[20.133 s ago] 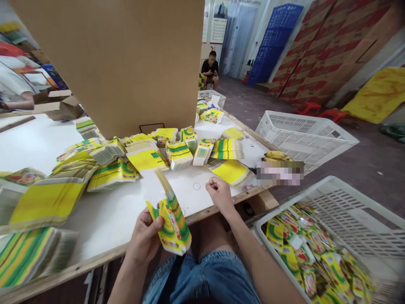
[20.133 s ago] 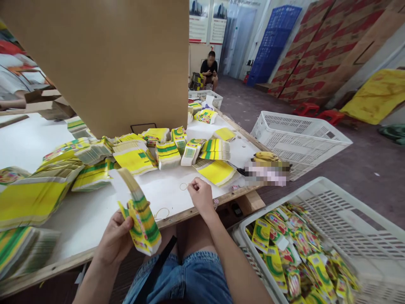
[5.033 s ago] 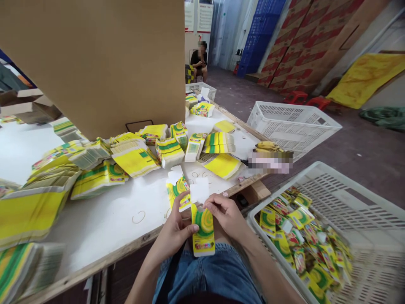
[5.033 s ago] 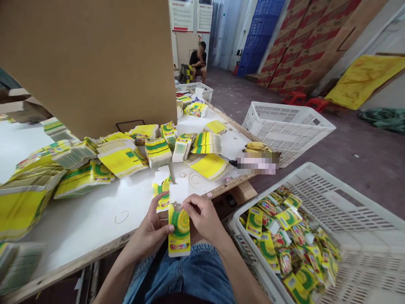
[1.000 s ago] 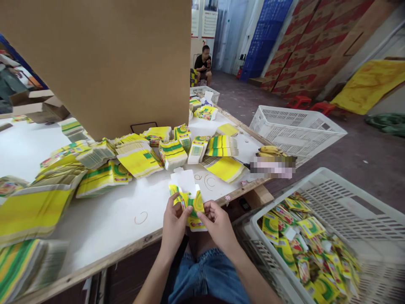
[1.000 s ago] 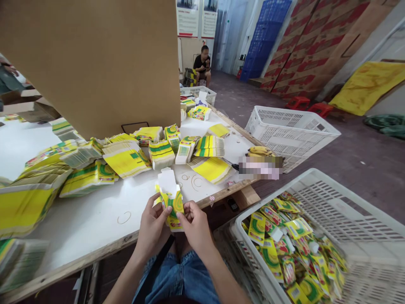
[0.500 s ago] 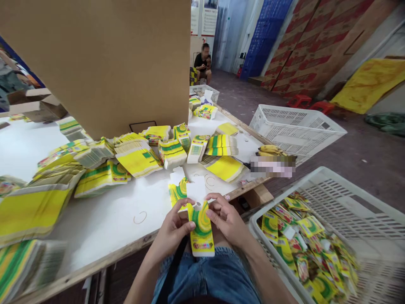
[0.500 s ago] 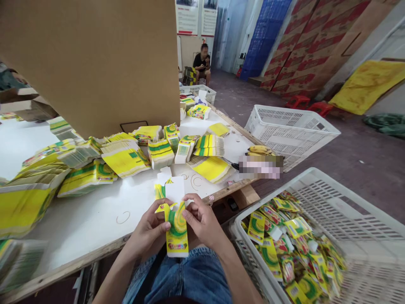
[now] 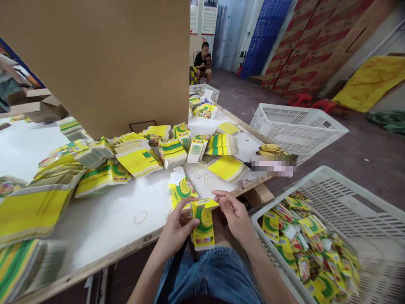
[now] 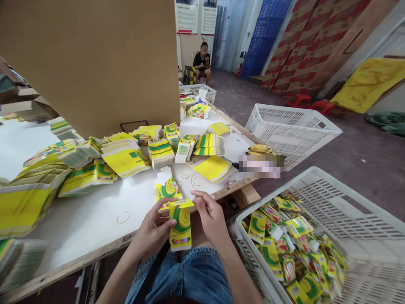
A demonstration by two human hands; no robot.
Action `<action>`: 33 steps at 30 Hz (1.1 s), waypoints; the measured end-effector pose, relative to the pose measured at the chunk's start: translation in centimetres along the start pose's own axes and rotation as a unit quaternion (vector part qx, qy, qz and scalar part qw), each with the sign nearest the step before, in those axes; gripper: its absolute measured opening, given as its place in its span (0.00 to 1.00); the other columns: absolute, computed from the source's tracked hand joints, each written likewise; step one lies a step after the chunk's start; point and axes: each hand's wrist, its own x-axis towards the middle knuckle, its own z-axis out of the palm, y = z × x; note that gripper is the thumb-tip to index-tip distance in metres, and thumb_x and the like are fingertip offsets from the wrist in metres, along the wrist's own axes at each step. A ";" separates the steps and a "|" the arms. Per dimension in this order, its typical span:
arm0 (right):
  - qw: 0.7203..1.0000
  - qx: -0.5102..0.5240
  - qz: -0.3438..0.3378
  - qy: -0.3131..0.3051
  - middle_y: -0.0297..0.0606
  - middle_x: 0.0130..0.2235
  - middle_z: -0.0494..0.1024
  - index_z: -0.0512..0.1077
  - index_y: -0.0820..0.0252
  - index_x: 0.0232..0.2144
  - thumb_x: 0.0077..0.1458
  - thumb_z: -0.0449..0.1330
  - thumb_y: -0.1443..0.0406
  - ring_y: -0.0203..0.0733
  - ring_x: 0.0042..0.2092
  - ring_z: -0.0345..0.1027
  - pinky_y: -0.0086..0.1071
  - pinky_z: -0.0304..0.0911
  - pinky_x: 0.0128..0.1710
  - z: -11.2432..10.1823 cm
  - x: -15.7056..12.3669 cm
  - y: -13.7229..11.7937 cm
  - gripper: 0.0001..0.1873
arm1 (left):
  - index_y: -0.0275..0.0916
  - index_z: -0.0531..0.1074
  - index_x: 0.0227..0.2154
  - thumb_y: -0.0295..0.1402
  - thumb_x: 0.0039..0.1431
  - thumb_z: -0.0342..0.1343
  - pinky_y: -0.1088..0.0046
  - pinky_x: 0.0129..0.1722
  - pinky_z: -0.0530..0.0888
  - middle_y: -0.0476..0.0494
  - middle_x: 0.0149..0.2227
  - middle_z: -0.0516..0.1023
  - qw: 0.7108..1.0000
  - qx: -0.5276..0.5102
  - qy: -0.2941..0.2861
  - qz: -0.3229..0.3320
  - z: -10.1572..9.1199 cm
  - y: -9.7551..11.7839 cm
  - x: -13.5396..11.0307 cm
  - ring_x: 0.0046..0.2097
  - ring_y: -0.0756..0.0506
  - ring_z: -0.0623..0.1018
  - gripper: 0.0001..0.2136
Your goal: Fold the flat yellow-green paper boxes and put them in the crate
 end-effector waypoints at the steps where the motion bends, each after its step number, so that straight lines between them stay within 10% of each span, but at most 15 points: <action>1: 0.999 -0.014 0.012 -0.026 0.35 0.32 0.73 0.71 0.58 0.43 0.60 0.55 0.55 0.39 0.34 0.66 0.30 0.61 0.36 -0.1 0.1 -0.1 0.15 | 0.44 0.62 0.55 0.32 0.57 0.61 0.71 0.37 0.74 0.40 0.44 0.80 1.000 0.015 0.012 0.002 0.0 -0.1 0.1 0.40 0.42 0.81 0.24; 5: 0.988 -0.056 0.059 -0.128 0.24 0.23 0.63 0.67 0.58 0.47 0.52 0.62 0.63 0.33 0.24 0.55 0.27 0.51 0.25 -0.4 0.2 -0.6 0.20 | 0.45 0.61 0.56 0.31 0.59 0.58 0.69 0.41 0.75 0.39 0.47 0.79 0.999 0.050 0.017 0.010 0.3 0.0 0.1 0.45 0.41 0.80 0.22; 17: 0.983 -0.165 0.063 -0.052 0.18 0.17 0.61 0.62 0.57 0.44 0.49 0.58 0.68 0.34 0.20 0.57 0.27 0.53 0.24 1.7 -0.1 -0.2 0.18 | 0.45 0.56 0.61 0.29 0.61 0.56 0.65 0.48 0.73 0.36 0.52 0.76 0.999 0.044 -0.014 0.004 0.3 0.0 0.2 0.50 0.40 0.77 0.27; 33: 1.000 0.009 -0.017 -0.001 0.40 0.37 0.79 0.77 0.57 0.34 0.54 0.64 0.59 0.45 0.39 0.72 0.37 0.66 0.41 -1.2 -0.7 0.4 0.08 | 0.42 0.67 0.50 0.33 0.52 0.65 0.71 0.36 0.74 0.43 0.37 0.82 1.000 -0.012 -0.007 0.009 3.7 0.2 0.6 0.36 0.43 0.81 0.22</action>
